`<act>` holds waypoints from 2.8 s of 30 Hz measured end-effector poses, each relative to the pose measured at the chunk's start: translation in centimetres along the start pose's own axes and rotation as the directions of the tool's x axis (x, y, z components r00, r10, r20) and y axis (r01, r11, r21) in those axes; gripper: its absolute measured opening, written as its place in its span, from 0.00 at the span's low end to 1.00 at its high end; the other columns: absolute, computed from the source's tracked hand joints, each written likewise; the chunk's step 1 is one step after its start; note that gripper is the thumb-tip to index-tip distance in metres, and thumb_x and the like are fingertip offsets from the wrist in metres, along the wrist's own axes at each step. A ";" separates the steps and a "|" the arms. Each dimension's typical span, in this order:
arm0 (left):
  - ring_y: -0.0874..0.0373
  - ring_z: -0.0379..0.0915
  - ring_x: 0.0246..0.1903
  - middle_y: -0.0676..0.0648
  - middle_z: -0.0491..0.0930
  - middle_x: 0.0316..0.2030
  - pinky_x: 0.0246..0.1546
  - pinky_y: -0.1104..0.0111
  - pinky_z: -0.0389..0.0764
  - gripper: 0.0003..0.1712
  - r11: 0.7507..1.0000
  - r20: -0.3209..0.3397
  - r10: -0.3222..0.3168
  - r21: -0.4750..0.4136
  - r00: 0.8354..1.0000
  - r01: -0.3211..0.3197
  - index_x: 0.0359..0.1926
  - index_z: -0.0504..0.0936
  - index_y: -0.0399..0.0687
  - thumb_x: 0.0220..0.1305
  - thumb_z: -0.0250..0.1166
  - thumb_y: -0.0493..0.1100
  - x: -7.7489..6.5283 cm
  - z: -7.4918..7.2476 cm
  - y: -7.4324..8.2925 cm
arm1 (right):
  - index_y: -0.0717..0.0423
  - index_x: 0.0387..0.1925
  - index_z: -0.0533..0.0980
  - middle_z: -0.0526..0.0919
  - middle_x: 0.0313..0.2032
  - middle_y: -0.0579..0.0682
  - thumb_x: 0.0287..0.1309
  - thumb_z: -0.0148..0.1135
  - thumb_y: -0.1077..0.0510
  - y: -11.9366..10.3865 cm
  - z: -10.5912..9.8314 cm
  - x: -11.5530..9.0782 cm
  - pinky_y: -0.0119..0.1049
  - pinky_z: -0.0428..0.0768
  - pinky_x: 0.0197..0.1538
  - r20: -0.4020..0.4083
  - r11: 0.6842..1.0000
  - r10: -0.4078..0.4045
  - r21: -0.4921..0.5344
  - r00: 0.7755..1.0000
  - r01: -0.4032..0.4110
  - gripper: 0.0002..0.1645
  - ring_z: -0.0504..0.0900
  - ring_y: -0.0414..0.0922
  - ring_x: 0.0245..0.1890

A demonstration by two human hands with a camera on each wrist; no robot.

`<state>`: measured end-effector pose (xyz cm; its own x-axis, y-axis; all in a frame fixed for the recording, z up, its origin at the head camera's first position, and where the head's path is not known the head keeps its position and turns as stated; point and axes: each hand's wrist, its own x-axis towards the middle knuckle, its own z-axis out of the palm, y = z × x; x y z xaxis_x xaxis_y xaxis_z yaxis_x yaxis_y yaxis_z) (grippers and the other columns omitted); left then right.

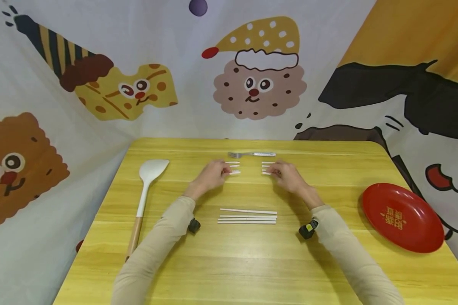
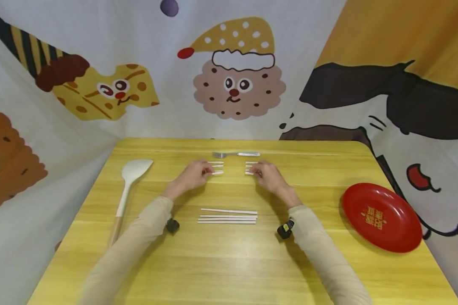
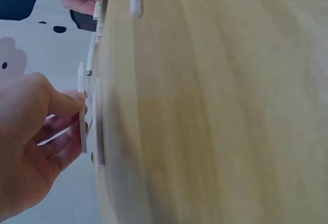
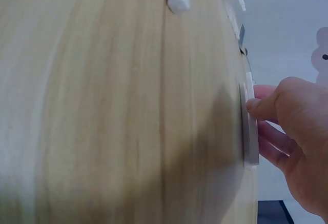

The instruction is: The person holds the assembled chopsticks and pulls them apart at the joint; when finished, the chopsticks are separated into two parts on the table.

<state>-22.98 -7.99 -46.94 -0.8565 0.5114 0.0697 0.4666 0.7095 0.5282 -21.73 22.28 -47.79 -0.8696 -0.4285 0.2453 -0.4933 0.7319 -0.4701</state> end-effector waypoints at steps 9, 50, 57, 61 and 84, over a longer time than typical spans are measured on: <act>0.56 0.78 0.42 0.48 0.83 0.42 0.46 0.67 0.82 0.09 1.000 0.025 -0.004 0.024 1.000 0.003 0.45 0.88 0.44 0.69 0.62 0.33 0.0 0.9 -0.3 | 0.60 0.39 0.86 0.85 0.36 0.54 0.60 0.65 0.72 0.3 0.3 -0.1 0.41 0.85 0.41 0.019 1.000 -0.008 -0.015 1.000 0.008 0.10 0.82 0.47 0.36; 0.63 0.77 0.38 0.54 0.83 0.38 0.41 0.73 0.80 0.07 0.990 0.247 0.139 -0.047 0.959 -0.131 0.43 0.85 0.48 0.65 0.71 0.41 -6.0 1.5 5.2 | 0.57 0.43 0.85 0.87 0.41 0.50 0.58 0.71 0.65 -8.6 0.1 -5.8 0.37 0.85 0.43 0.197 0.986 -0.107 0.143 0.975 0.079 0.10 0.83 0.42 0.38; 0.64 0.73 0.32 0.54 0.80 0.32 0.34 0.75 0.78 0.02 0.989 0.264 0.148 -0.029 0.953 -0.146 0.35 0.85 0.46 0.63 0.71 0.37 -5.7 2.6 5.4 | 0.56 0.42 0.85 0.85 0.38 0.48 0.57 0.71 0.66 -8.2 1.6 -6.3 0.28 0.83 0.40 0.244 0.981 -0.087 0.187 0.966 0.041 0.10 0.81 0.37 0.35; 0.62 0.73 0.32 0.52 0.80 0.31 0.35 0.73 0.78 0.03 0.988 0.250 0.149 0.006 0.957 -0.155 0.33 0.83 0.44 0.65 0.69 0.36 -5.8 2.8 5.5 | 0.58 0.41 0.85 0.85 0.36 0.49 0.58 0.70 0.68 -7.9 2.1 -6.4 0.27 0.82 0.38 0.239 0.982 -0.083 0.187 0.968 0.038 0.09 0.81 0.37 0.34; 0.61 0.71 0.32 0.49 0.79 0.33 0.33 0.73 0.79 0.03 0.945 -0.088 0.320 -0.040 0.943 -0.324 0.37 0.83 0.37 0.69 0.63 0.32 -5.4 1.6 6.5 | 0.58 0.34 0.80 0.81 0.31 0.48 0.64 0.64 0.68 -8.1 1.1 -4.1 0.29 0.77 0.31 0.014 0.948 -0.207 0.252 0.978 0.197 0.04 0.74 0.36 0.29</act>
<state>-14.97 -5.36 -45.28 -0.6785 0.6664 0.3092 0.7096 0.4858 0.5103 -14.14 17.60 -45.92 -0.7484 -0.5782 0.3250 -0.6329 0.4758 -0.6108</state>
